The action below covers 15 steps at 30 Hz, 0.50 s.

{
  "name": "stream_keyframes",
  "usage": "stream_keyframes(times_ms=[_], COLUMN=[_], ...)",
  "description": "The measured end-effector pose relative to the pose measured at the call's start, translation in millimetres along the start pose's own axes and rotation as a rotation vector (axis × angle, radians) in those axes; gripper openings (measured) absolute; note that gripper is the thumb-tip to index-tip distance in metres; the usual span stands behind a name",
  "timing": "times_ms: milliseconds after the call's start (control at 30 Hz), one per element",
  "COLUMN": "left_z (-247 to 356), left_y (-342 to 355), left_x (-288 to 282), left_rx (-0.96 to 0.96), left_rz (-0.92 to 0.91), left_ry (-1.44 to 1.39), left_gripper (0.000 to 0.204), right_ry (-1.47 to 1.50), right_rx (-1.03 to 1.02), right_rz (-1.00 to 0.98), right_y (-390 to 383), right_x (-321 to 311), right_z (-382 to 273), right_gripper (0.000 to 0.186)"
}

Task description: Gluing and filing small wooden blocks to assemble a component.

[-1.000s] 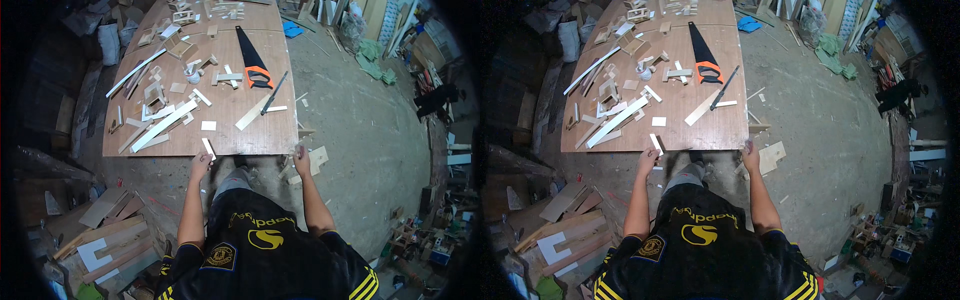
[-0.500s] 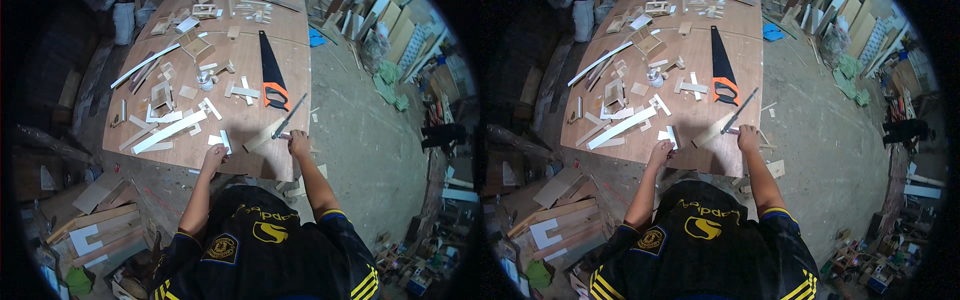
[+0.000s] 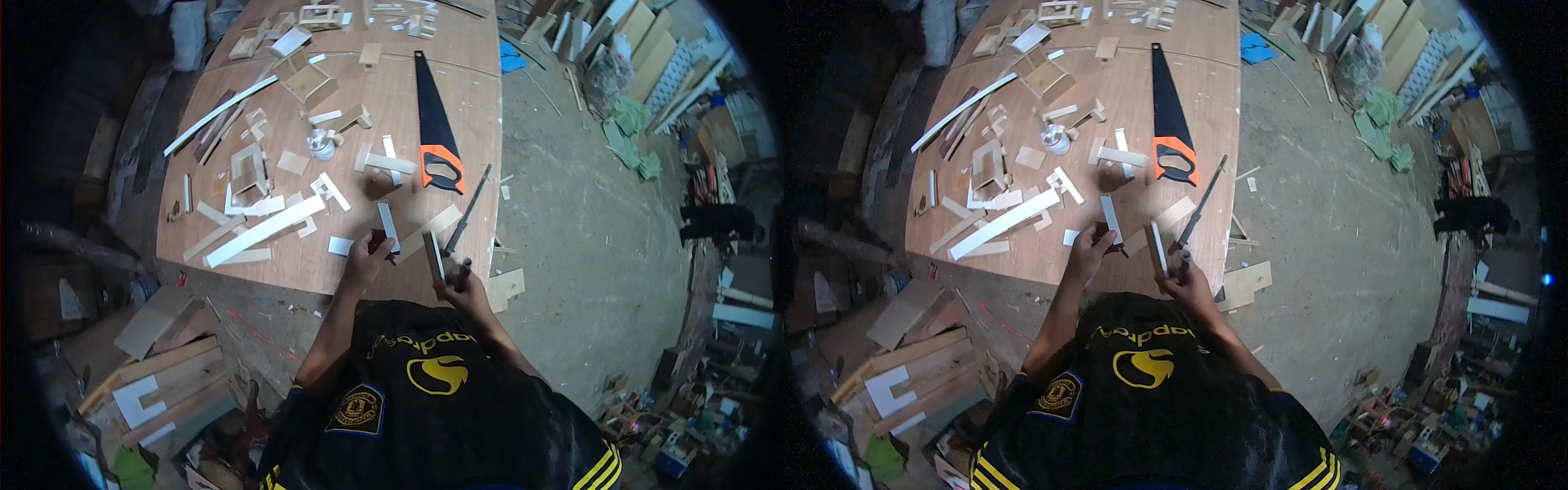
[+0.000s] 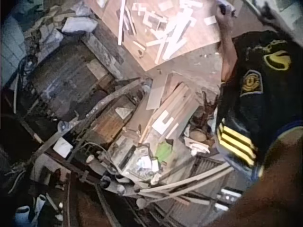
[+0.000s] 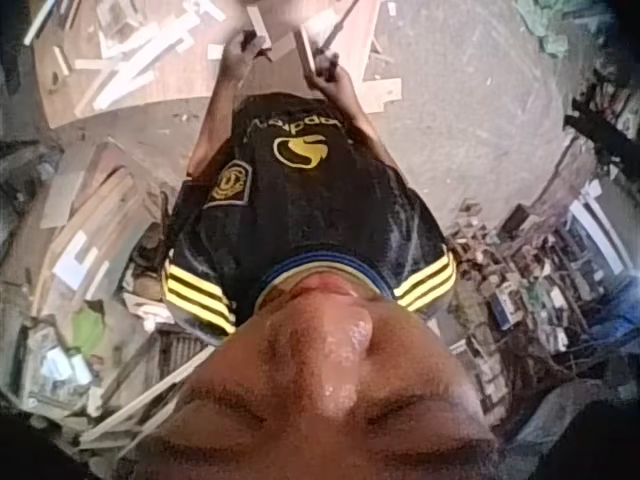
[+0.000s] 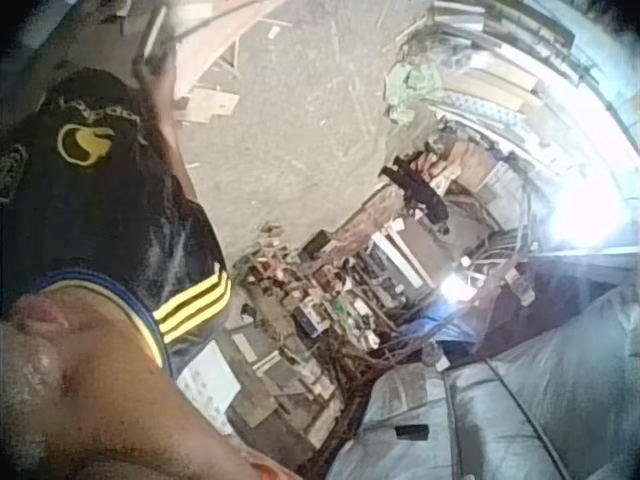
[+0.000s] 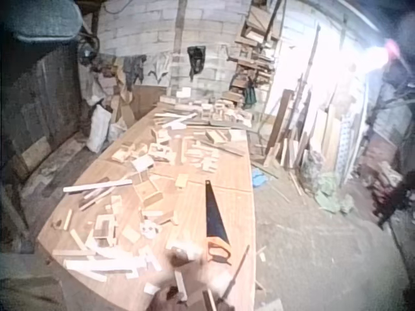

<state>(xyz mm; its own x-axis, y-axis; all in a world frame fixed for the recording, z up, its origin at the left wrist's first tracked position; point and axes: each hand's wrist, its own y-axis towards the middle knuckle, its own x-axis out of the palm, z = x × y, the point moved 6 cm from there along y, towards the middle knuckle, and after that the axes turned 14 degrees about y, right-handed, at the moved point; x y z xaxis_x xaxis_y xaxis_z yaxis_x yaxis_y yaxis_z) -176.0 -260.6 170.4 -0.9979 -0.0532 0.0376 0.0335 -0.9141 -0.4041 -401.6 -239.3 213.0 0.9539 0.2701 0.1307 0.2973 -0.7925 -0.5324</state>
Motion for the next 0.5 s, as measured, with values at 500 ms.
stream_keyframes(times_ms=[500], left_z=[72], left_y=[-9], left_x=[6], left_rx=[0.251], left_rz=[0.056], left_ry=[0.066], left_gripper=[0.023], right_ry=[0.125], right_rx=[-0.392], right_rz=[-0.015], right_y=[33], right_x=[54], right_z=[-85], right_gripper=[0.037])
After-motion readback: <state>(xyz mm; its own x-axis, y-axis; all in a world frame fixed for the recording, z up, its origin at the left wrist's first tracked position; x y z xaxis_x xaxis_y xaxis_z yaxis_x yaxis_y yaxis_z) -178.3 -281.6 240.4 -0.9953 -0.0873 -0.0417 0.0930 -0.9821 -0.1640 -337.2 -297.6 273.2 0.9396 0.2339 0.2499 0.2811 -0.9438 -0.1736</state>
